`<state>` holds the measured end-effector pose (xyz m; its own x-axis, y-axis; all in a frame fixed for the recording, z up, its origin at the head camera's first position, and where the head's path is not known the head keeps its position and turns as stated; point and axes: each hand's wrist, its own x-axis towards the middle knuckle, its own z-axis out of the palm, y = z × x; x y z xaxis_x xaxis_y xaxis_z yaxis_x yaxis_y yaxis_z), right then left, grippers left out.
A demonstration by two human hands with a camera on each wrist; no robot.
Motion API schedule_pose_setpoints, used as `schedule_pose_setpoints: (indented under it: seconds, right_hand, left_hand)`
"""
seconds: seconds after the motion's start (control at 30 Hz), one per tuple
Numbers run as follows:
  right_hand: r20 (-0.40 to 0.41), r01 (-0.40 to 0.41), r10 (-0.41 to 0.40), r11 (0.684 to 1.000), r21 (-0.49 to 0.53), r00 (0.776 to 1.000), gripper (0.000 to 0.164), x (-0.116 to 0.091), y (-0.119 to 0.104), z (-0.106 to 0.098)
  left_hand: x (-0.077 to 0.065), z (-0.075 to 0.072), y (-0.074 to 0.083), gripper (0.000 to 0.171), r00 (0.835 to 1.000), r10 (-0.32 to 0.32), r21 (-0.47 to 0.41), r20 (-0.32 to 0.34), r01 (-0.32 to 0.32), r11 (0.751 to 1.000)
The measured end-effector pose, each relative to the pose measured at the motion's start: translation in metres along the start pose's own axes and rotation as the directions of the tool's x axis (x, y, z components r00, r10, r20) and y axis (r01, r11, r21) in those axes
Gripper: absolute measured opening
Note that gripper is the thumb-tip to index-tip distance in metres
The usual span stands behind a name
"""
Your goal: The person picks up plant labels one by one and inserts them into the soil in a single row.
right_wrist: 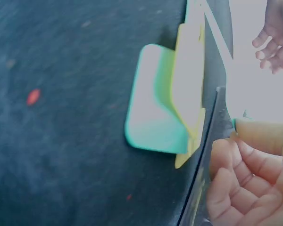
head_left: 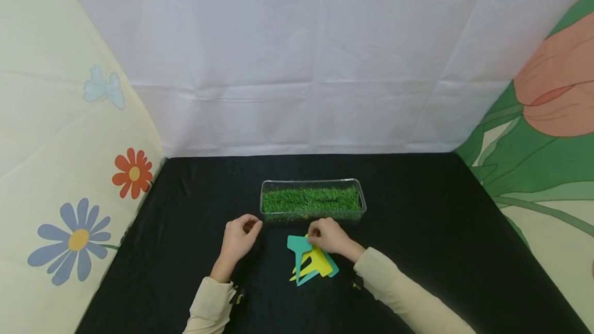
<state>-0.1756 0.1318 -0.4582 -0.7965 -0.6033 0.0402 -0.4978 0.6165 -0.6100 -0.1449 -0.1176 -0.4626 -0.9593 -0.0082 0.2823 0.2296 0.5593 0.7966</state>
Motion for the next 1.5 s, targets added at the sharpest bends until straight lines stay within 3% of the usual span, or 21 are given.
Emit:
schedule_pose_setpoints:
  seconds: [0.3, 0.57, 0.87, 1.17, 1.5]
  right_hand:
    - [0.034, -0.012, 0.009, 0.994, 0.11, 0.999, 0.012, 0.003, -0.004, -0.006]
    - [0.04, -0.018, 0.013, 0.99, 0.142, 0.999, 0.014, 0.003, -0.012, -0.013]
    - [-0.022, 0.017, -0.014, 0.992, 0.127, 1.0, 0.01, 0.002, -0.019, -0.023]
    - [-0.09, 0.051, -0.043, 0.994, 0.093, 0.995, 0.008, 0.0, -0.027, -0.027]
    - [-0.175, 0.081, -0.081, 0.997, -0.005, 0.981, 0.008, 0.001, -0.034, -0.028]
  left_hand:
    - [-0.001, -0.001, 0.001, 0.005, 1.0, 0.012, -0.009, 0.003, -0.012, 1.0]
    - [-0.002, -0.001, 0.002, 0.005, 1.0, 0.0, -0.011, 0.015, 0.0, 1.0]
    - [-0.002, 0.0, 0.003, 0.005, 1.0, 0.012, -0.009, 0.018, -0.012, 1.0]
    - [0.002, 0.004, 0.009, 0.01, 0.989, 0.129, -0.038, 0.073, -0.127, 0.991]
    - [0.006, 0.006, 0.027, 0.017, 0.955, 0.251, 0.0, 0.157, -0.254, 0.967]
